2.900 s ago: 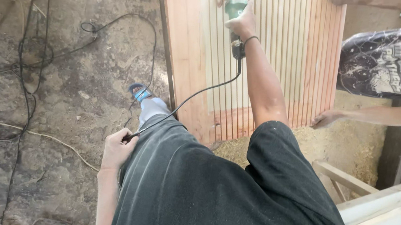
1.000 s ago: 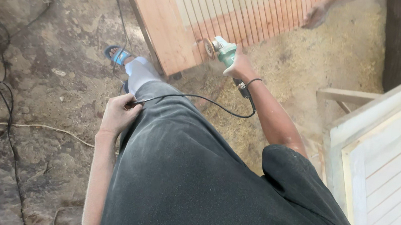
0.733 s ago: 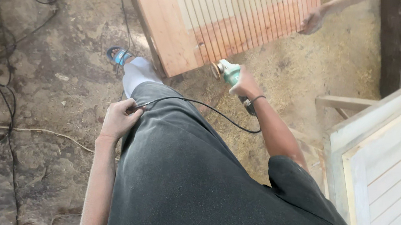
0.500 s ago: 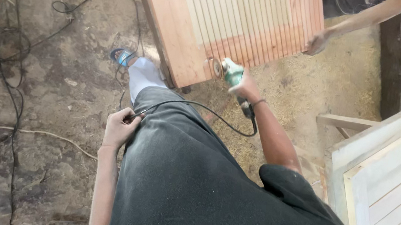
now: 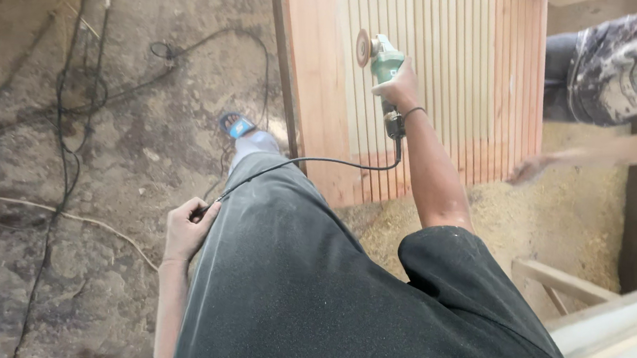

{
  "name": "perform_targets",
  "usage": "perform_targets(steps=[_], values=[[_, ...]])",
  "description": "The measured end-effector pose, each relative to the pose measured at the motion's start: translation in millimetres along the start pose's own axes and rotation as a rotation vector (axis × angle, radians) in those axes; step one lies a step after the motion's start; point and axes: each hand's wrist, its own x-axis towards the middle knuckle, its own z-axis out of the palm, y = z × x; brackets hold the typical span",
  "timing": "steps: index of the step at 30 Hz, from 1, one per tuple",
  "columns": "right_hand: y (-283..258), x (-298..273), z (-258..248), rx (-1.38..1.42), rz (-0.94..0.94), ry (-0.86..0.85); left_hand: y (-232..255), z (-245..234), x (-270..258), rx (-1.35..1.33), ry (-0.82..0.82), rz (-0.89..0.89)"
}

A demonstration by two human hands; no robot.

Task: The person uses an electric sander to smooth the surface of a large wooden panel. They move the sander systematically across the slatted surface, covering different areas while another person assists by holding the panel steady.

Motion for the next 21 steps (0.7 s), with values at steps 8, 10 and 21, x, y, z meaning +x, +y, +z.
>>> perform_targets(steps=[8, 10, 21], values=[[-62, 141, 0, -0.021, -0.022, -0.004, 75, 11, 90, 0.044, 0.010, 0.036], [-74, 171, 3, 0.024, -0.038, -0.007, 96, 10, 111, 0.074, 0.012, 0.039], [-136, 258, 1, 0.061, 0.040, -0.014, 124, 6, 151, 0.081, 0.057, -0.096]])
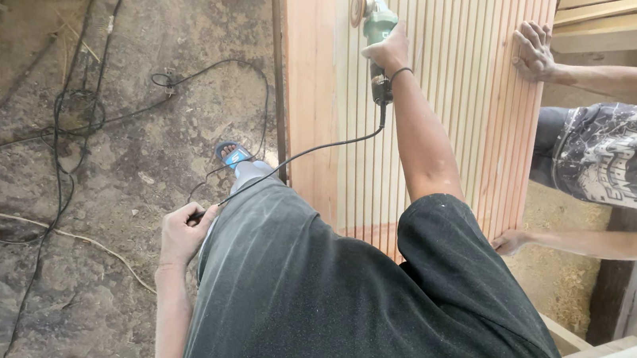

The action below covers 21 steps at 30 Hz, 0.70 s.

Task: The person uses an electric sander to smooth the surface of a large wooden panel. They move the sander systematically across the slatted surface, covering different areas while another person assists by holding the panel steady.

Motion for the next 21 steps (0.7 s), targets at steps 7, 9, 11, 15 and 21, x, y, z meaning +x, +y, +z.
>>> perform_targets(steps=[7, 9, 11, 15, 21], values=[[-5, 17, -1, -0.016, -0.003, -0.027, 12, 17, 5, -0.015, -0.025, 0.003], [-4, 19, -1, 0.002, -0.048, -0.016, 16, 19, 8, -0.008, -0.037, 0.011], [-2, 20, 2, 0.014, -0.057, -0.019, 19, 19, 9, 0.001, -0.057, 0.008], [2, 21, 5, -0.012, -0.056, -0.022, 20, 17, 9, 0.006, -0.047, 0.013], [10, 7, 8, -0.083, -0.012, -0.046, 9, 10, 6, 0.017, -0.029, 0.042]])
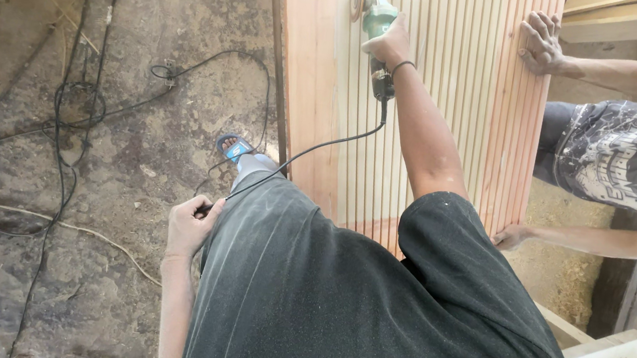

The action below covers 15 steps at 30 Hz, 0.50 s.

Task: The person uses an electric sander to smooth the surface of a large wooden panel. They move the sander systematically across the slatted surface, covering different areas while another person assists by holding the panel steady.

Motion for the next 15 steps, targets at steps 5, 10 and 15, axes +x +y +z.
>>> perform_targets(steps=[5, 10, 15], values=[[21, -34, -2, -0.040, 0.090, -0.090, -9, -4, -5, -0.010, -0.021, -0.050], [51, -79, 8, -0.100, 0.049, -0.066, -19, -5, -15, -0.002, -0.037, 0.044], [85, -133, 11, -0.110, 0.070, -0.103, -35, -10, -34, 0.018, -0.083, 0.112]])
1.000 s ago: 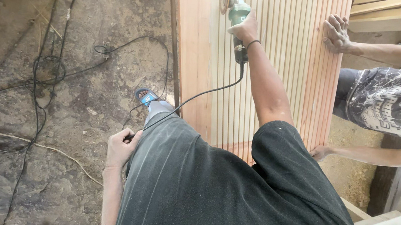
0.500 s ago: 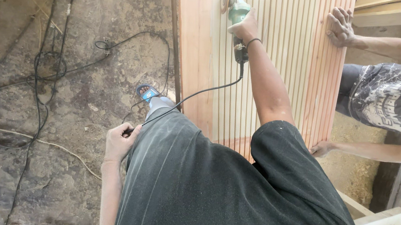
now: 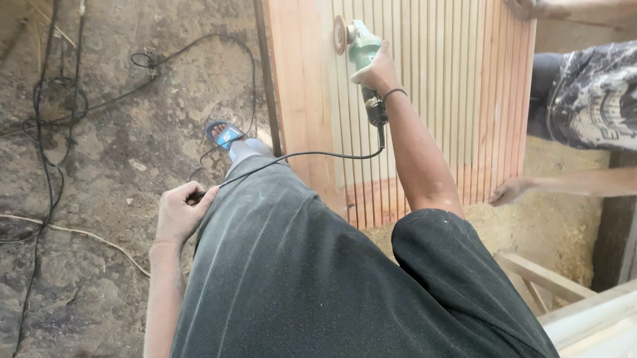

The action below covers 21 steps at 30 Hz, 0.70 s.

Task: The person uses an electric sander to smooth the surface of a large wooden panel. They move the sander systematically across the slatted surface, covering different areas while another person assists by holding the panel steady.

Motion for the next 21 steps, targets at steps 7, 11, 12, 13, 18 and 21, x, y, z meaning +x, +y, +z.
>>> perform_targets(steps=[7, 11, 12, 13, 18, 21], values=[[50, -81, 13, -0.036, 0.023, -0.035, -21, 5, -35, 0.032, -0.106, 0.045], [87, -133, 28, -0.031, -0.025, -0.022, -29, 11, -53, 0.058, -0.149, 0.131], [96, -148, 33, -0.027, -0.019, -0.024, -31, 12, -60, 0.078, -0.170, 0.117], [102, -158, 34, -0.024, -0.022, -0.022, -33, 13, -63, 0.098, -0.184, 0.108], [134, -225, 41, -0.012, -0.006, -0.065, -39, 21, -87, 0.116, -0.206, 0.150], [149, -265, 45, -0.021, 0.071, -0.104, -43, 29, -105, 0.080, -0.221, 0.154]])
